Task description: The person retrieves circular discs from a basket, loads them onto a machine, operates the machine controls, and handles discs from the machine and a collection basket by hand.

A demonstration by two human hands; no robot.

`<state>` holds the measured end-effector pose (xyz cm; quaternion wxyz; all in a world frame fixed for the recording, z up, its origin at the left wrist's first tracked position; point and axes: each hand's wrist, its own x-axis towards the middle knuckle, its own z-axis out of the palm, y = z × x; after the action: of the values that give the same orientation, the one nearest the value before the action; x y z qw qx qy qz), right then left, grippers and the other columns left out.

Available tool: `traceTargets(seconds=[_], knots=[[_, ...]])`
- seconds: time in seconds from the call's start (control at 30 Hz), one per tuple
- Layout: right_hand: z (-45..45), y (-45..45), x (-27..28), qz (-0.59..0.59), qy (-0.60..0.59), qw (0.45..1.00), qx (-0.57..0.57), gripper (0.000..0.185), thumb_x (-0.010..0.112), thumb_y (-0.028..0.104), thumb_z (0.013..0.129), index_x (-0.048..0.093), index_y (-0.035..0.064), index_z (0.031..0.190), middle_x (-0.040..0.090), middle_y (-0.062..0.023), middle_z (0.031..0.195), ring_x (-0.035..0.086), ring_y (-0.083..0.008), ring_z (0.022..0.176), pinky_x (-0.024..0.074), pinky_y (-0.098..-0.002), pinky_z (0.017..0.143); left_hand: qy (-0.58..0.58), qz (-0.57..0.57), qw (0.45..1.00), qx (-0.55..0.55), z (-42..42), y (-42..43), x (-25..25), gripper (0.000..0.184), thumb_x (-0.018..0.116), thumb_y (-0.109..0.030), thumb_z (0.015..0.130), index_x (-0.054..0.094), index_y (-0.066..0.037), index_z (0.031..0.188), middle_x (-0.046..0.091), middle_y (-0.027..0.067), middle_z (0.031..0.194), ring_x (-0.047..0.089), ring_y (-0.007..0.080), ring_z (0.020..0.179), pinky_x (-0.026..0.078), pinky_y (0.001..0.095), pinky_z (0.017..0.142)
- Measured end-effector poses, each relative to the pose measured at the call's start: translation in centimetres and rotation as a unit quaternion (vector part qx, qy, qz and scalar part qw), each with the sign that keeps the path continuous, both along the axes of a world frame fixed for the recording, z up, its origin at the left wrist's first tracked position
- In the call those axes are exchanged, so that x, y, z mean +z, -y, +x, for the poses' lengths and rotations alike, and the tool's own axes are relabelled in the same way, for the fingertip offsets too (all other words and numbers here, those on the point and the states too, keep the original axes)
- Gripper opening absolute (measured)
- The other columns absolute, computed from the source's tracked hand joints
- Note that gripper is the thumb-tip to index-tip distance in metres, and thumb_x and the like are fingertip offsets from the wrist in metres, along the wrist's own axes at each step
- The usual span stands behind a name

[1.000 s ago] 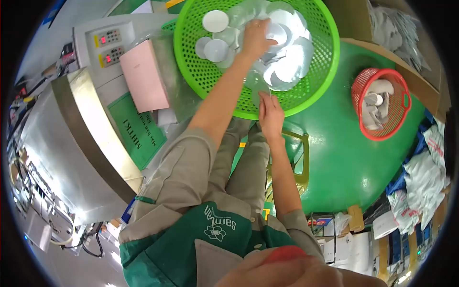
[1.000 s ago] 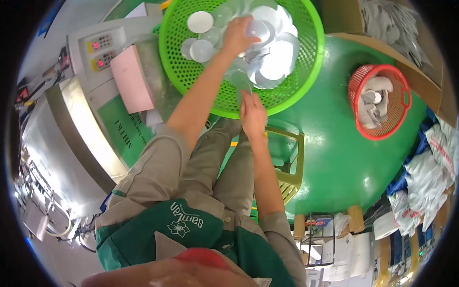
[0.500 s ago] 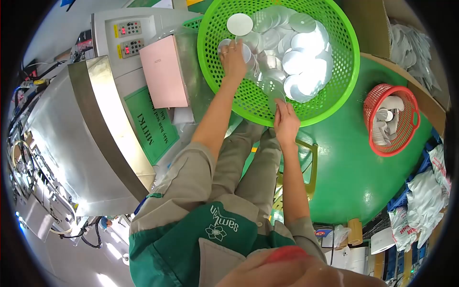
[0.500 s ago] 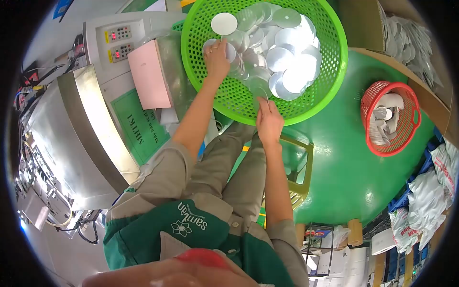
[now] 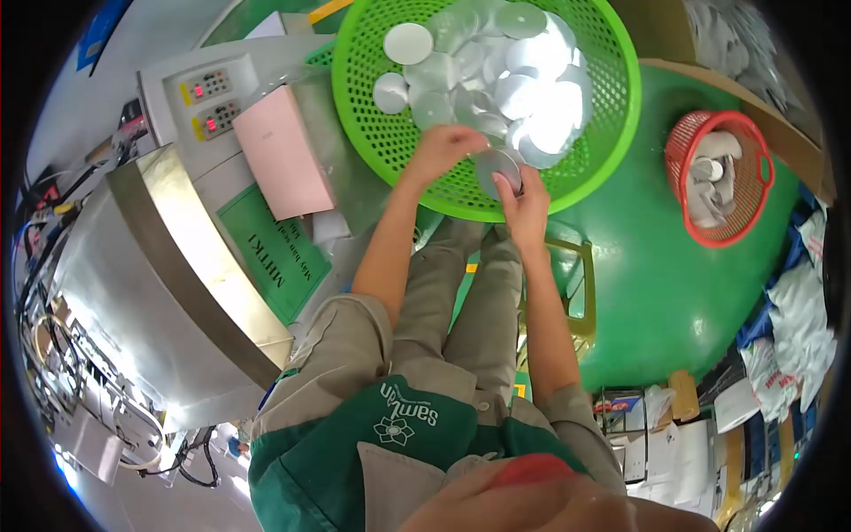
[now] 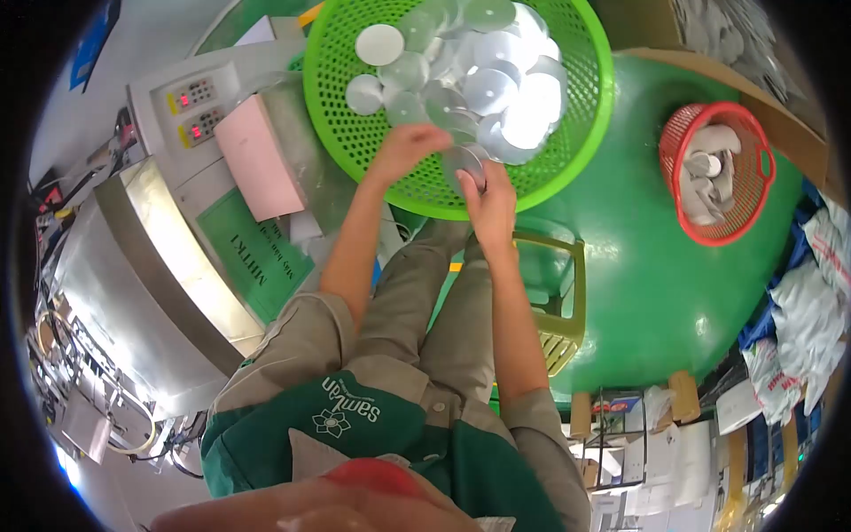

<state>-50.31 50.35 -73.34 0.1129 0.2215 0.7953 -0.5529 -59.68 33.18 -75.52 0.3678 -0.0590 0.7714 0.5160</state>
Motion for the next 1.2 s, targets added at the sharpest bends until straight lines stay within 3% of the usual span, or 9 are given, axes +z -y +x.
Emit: traceTargets(seconds=[0.07, 0.2, 0.4, 0.6, 0.7, 0.83, 0.93, 1.03, 1.2], knots=[[1.2, -0.1, -0.5, 0.035, -0.074, 0.992, -0.090, 0.029, 0.068, 0.020, 0.086, 0.059, -0.0005, 0.104, 0.058, -0.0183, 0.089, 0.056, -0.0332, 0.076, 0.0453, -0.0385, 0.068, -0.076, -0.087, 0.985, 0.129, 0.3, 1.0, -2.3, 0.029, 0.072, -0.023, 0.082, 0.069, 0.002, 0.097, 0.071, 0.0085, 0.084, 0.065, 0.0147, 0.075, 0.049, 0.0274, 0.072], [2.3, -1.2, 0.2, 0.161, -0.095, 0.965, -0.184, 0.028, 0.066, 0.017, 0.089, 0.057, -0.0037, 0.105, 0.055, -0.0185, 0.092, 0.053, -0.0329, 0.073, 0.0440, -0.0394, 0.068, -0.288, -0.237, 0.928, -0.025, 1.8, 0.7, -6.4, 0.053, 0.076, -0.023, 0.076, 0.058, 0.000, 0.121, 0.060, 0.0206, 0.120, 0.055, 0.0356, 0.115, 0.043, 0.0416, 0.096], [2.2, -2.4, -0.3, 0.018, -0.069, 0.945, -0.320, 0.034, 0.062, 0.020, 0.093, 0.050, -0.0052, 0.113, 0.059, -0.0118, 0.100, 0.060, -0.0134, 0.074, 0.0541, -0.0258, 0.053, -0.378, -0.252, 0.891, -0.016, 2.6, -4.6, -5.5, 0.056, 0.079, -0.018, 0.072, 0.057, -0.003, 0.121, 0.045, 0.0183, 0.135, 0.042, 0.0422, 0.122, 0.036, 0.0489, 0.101], [1.9, -2.7, 0.0, -0.009, -0.032, 0.944, -0.328, 0.033, 0.063, 0.023, 0.092, 0.052, -0.0034, 0.109, 0.060, -0.0102, 0.096, 0.060, -0.0128, 0.072, 0.0519, -0.0243, 0.051, -0.328, -0.249, 0.911, 0.014, 3.1, -2.6, -6.2, 0.038, 0.081, -0.017, 0.068, 0.065, -0.007, 0.101, 0.057, 0.0133, 0.113, 0.049, 0.0346, 0.112, 0.041, 0.0431, 0.094], [2.0, -2.8, -0.2, -0.018, -0.039, 0.945, -0.325, 0.032, 0.064, 0.023, 0.092, 0.053, -0.0027, 0.107, 0.060, -0.0097, 0.095, 0.060, -0.0130, 0.072, 0.0514, -0.0241, 0.050, -0.244, -0.221, 0.944, 0.038, 3.5, -1.8, -5.8, 0.027, 0.078, -0.018, 0.073, 0.066, -0.005, 0.092, 0.063, 0.0100, 0.093, 0.059, 0.0249, 0.092, 0.046, 0.0348, 0.083], [2.1, -3.1, -0.3, -0.021, -0.041, 0.947, -0.318, 0.031, 0.064, 0.023, 0.092, 0.053, -0.0024, 0.107, 0.061, -0.0091, 0.094, 0.060, -0.0126, 0.070, 0.0513, -0.0242, 0.050, 0.027, -0.121, 0.978, 0.166, 2.6, 0.4, -4.4, 0.025, 0.074, -0.017, 0.081, 0.065, -0.002, 0.098, 0.066, 0.0102, 0.104, 0.061, 0.0132, 0.093, 0.047, 0.0280, 0.076], [2.4, -3.2, -0.5, -0.024, -0.041, 0.948, -0.313, 0.030, 0.064, 0.022, 0.092, 0.054, -0.0022, 0.106, 0.061, -0.0089, 0.094, 0.060, -0.0124, 0.070, 0.0514, -0.0243, 0.049, 0.059, 0.130, 0.861, 0.488, 1.3, 2.5, -6.2, 0.031, 0.067, -0.019, 0.088, 0.059, -0.001, 0.112, 0.067, 0.0089, 0.099, 0.065, 0.0188, 0.085, 0.052, 0.0311, 0.074], [2.3, -3.2, -0.4, -0.024, -0.040, 0.949, -0.311, 0.030, 0.064, 0.022, 0.091, 0.054, -0.0020, 0.107, 0.062, -0.0088, 0.094, 0.061, -0.0123, 0.070, 0.0516, -0.0244, 0.049, 0.064, 0.261, 0.795, 0.544, -1.1, 3.8, -5.7, 0.034, 0.062, -0.016, 0.092, 0.053, 0.000, 0.120, 0.066, 0.0072, 0.094, 0.064, 0.0171, 0.086, 0.053, 0.0319, 0.077], [2.4, -3.2, -0.6, -0.030, -0.039, 0.948, -0.314, 0.031, 0.065, 0.022, 0.091, 0.054, -0.0020, 0.107, 0.062, -0.0091, 0.095, 0.061, -0.0124, 0.071, 0.0518, -0.0244, 0.049, 0.002, 0.067, 0.904, 0.421, -1.5, 4.3, -7.0, 0.033, 0.062, -0.014, 0.092, 0.056, 0.002, 0.120, 0.064, 0.0109, 0.105, 0.063, 0.0186, 0.093, 0.055, 0.0325, 0.079]])
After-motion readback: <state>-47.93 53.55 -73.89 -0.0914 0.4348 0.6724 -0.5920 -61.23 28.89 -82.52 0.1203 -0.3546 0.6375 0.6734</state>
